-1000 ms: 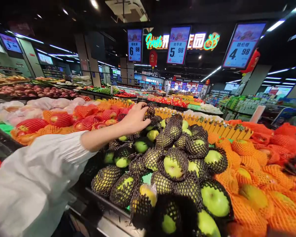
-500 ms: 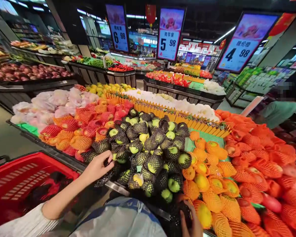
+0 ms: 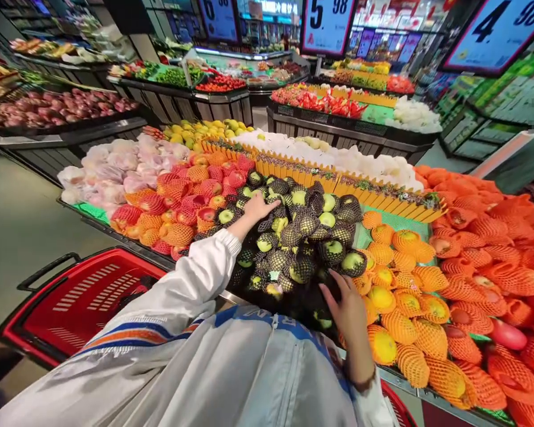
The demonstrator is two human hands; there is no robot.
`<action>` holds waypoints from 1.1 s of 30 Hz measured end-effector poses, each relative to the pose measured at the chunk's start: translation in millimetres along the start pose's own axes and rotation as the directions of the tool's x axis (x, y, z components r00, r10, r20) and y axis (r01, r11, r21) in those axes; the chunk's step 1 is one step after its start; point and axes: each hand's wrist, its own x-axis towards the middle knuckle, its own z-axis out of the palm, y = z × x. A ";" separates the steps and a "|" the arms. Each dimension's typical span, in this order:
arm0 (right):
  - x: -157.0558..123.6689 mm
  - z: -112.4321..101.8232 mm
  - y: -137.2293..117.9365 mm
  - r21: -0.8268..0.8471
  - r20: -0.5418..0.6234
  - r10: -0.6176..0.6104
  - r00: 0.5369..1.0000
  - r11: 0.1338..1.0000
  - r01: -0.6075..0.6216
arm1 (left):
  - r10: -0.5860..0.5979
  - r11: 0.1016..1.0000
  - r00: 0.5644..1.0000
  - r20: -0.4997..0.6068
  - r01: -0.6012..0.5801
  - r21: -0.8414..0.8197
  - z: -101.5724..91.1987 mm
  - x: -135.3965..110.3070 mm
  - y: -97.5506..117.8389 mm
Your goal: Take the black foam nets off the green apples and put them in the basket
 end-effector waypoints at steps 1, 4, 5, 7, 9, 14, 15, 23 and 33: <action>6.0 10.1 -12.7 -0.023 0.019 0.009 1.000 1.000 -0.009 | -0.018 0.999 0.998 0.063 0.015 0.047 1.6 10.5 6.7; 14.3 41.7 -36.2 -0.170 0.132 0.140 0.981 0.978 -0.117 | -0.030 0.991 0.975 0.221 -0.001 0.136 4.2 31.6 14.8; 15.2 50.8 -39.0 -0.224 0.158 0.193 0.968 0.962 -0.155 | -0.015 0.990 0.969 0.247 -0.021 0.142 4.3 35.8 14.1; 16.2 65.5 -39.0 -0.294 0.172 0.260 0.950 0.934 -0.203 | 0.026 0.988 0.965 0.262 -0.065 0.140 3.1 41.1 9.5; 17.4 76.6 -35.7 -0.318 0.144 0.279 0.949 0.922 -0.222 | 0.068 0.987 0.962 0.263 -0.104 0.125 0.1 44.0 2.8; 19.8 96.9 -31.8 -0.323 0.034 0.304 0.952 0.905 -0.277 | 0.176 0.981 0.969 0.174 -0.187 0.047 -9.2 49.9 -0.3; 19.7 99.8 -32.0 -0.316 0.014 0.310 0.950 0.903 -0.290 | 0.201 0.977 0.970 0.136 -0.208 0.042 -9.6 51.3 3.8; 13.9 110.0 -24.7 -0.309 0.018 0.304 0.953 0.908 -0.283 | 0.511 0.838 0.858 0.057 -0.512 0.189 23.0 68.8 43.1; 16.2 106.2 -15.2 -0.119 -0.009 0.255 0.967 0.960 -0.254 | 0.682 0.697 0.725 0.091 -0.683 0.218 6.4 59.1 9.8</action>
